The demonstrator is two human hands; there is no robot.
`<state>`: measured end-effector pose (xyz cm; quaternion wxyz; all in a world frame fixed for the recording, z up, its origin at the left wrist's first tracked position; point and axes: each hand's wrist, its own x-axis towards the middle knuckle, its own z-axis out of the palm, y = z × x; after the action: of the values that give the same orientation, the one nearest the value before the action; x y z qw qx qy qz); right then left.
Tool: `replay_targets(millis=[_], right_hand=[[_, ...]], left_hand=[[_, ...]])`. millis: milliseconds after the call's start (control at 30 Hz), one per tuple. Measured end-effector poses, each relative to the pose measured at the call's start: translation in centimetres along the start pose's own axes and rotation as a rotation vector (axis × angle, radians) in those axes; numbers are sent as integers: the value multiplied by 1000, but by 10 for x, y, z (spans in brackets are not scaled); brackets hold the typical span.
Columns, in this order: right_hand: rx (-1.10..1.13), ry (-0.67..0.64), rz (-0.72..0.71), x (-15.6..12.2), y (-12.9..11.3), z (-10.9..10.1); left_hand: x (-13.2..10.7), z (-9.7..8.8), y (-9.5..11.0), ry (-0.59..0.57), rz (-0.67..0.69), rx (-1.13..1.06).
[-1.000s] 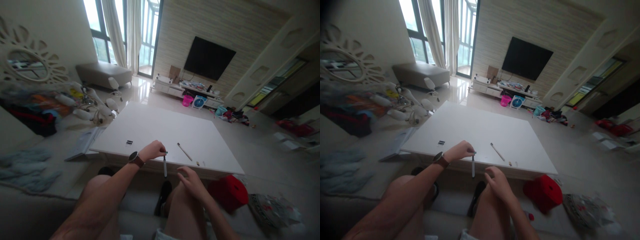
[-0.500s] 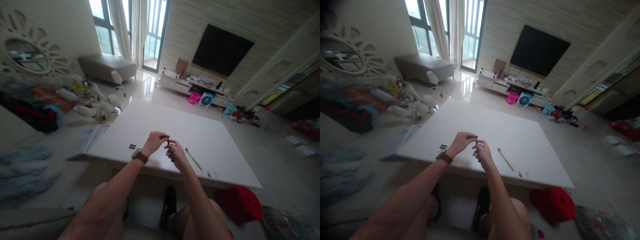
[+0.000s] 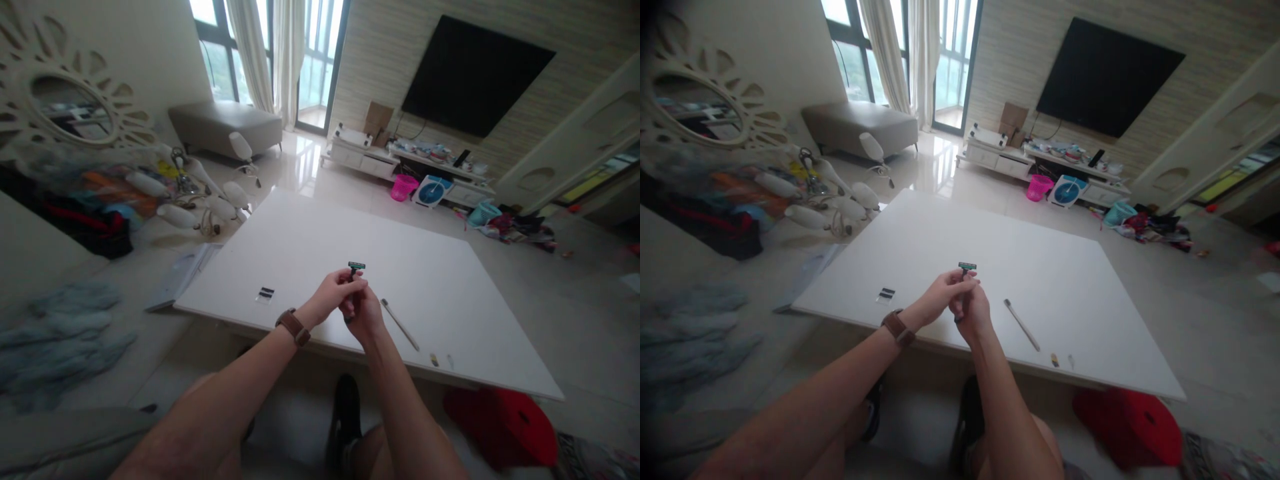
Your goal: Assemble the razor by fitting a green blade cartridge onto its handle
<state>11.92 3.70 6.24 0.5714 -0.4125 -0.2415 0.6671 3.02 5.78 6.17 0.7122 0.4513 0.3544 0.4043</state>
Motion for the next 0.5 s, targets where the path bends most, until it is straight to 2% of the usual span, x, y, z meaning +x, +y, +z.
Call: replay_targets(millis=[133, 267, 400, 500], right_hand=[[21, 25, -10, 4, 11, 3], [72, 133, 41, 10, 26, 5], [96, 239, 35, 13, 37, 9], [98, 262, 9, 11, 42, 10]], left_hand=[[3, 10, -9, 108, -48, -96], [8, 7, -24, 203, -94, -134], [11, 0, -29, 206, -133, -131], [9, -4, -29, 172, -132, -167]])
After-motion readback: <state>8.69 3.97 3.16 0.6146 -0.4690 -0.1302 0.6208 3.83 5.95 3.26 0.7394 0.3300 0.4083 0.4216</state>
